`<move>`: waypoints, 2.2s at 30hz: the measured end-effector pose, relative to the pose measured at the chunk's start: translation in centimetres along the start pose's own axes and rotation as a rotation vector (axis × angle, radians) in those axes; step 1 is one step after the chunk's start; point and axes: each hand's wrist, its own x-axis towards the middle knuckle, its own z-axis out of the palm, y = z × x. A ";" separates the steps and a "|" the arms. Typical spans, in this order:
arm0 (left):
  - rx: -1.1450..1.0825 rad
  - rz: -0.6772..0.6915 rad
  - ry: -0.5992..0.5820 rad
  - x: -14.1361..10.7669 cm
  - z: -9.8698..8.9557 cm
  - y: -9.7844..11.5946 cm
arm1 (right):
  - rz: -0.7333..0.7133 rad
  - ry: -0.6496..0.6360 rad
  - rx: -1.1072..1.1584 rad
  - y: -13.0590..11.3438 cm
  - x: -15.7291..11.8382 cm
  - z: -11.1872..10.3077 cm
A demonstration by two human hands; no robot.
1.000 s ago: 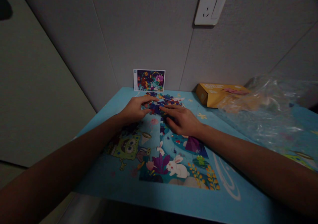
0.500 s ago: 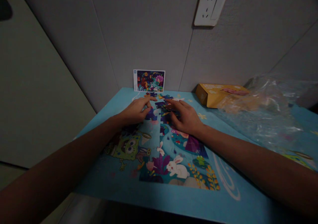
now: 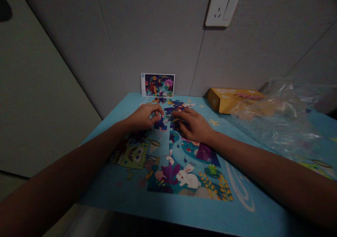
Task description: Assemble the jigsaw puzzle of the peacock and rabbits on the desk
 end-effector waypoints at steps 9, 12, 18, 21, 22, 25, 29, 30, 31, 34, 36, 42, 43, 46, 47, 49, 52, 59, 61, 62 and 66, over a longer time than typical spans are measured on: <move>-0.010 0.063 -0.203 -0.1 0.3 0.1 | -0.063 0.067 -0.010 0.5 -0.1 0.5; -0.063 0.087 -0.244 -0.2 0.2 0.1 | -0.071 0.074 -0.013 0.5 -0.1 0.5; -0.158 0.147 -0.280 -0.4 0.3 0.1 | -0.078 0.073 0.000 0.4 -0.1 0.3; -0.163 0.153 -0.271 -0.3 0.4 0.0 | -0.082 0.064 0.005 0.4 -0.1 0.3; -0.154 0.164 -0.264 -0.3 0.5 0.0 | -0.082 0.060 0.007 0.4 -0.1 0.3; -0.095 0.205 -0.238 -0.2 0.4 -0.1 | -0.084 0.055 0.015 0.3 0.0 0.2; -0.064 0.253 -0.238 -0.4 0.2 -0.1 | -0.095 0.059 0.022 0.4 0.0 0.3; -0.073 0.266 -0.244 -0.5 0.1 -0.1 | -0.100 0.062 0.023 0.4 0.0 0.3; -0.083 0.278 -0.252 -0.6 0.0 0.0 | -0.105 0.065 0.026 0.4 0.0 0.3; -0.097 0.310 -0.279 -0.7 -0.2 0.1 | -0.114 0.063 0.033 0.5 0.0 0.3; -0.092 0.327 -0.298 -0.7 -0.3 0.1 | -0.107 0.054 0.035 0.5 0.1 0.3; -0.108 0.330 -0.328 -0.7 -0.3 0.1 | -0.133 0.045 0.034 0.6 0.1 0.3; -0.112 0.322 -0.330 -0.7 -0.3 0.1 | -0.136 0.046 0.032 0.6 0.1 0.3; -0.126 0.305 -0.337 -0.7 -0.4 0.2 | -0.137 0.044 0.025 0.6 0.1 0.3; -0.133 0.302 -0.342 -0.7 -0.4 0.2 | -0.137 0.044 0.025 0.5 0.1 0.3; -0.145 0.298 -0.351 -0.7 -0.4 0.3 | -0.138 0.042 0.027 0.5 0.1 0.3; -0.164 0.297 -0.356 -0.7 -0.4 0.3 | -0.136 0.031 0.028 0.5 0.1 0.3; -0.173 0.304 -0.358 -0.7 -0.4 0.4 | -0.115 0.000 0.043 0.5 0.2 0.2; -0.172 0.309 -0.359 -0.7 -0.3 0.4 | -0.117 0.001 0.043 0.4 0.2 0.2; -0.170 0.312 -0.359 -0.7 -0.3 0.4 | -0.117 0.002 0.041 0.4 0.2 0.2; -0.190 0.317 -0.362 -0.7 -0.4 0.5 | -0.120 0.002 0.034 0.5 0.2 0.2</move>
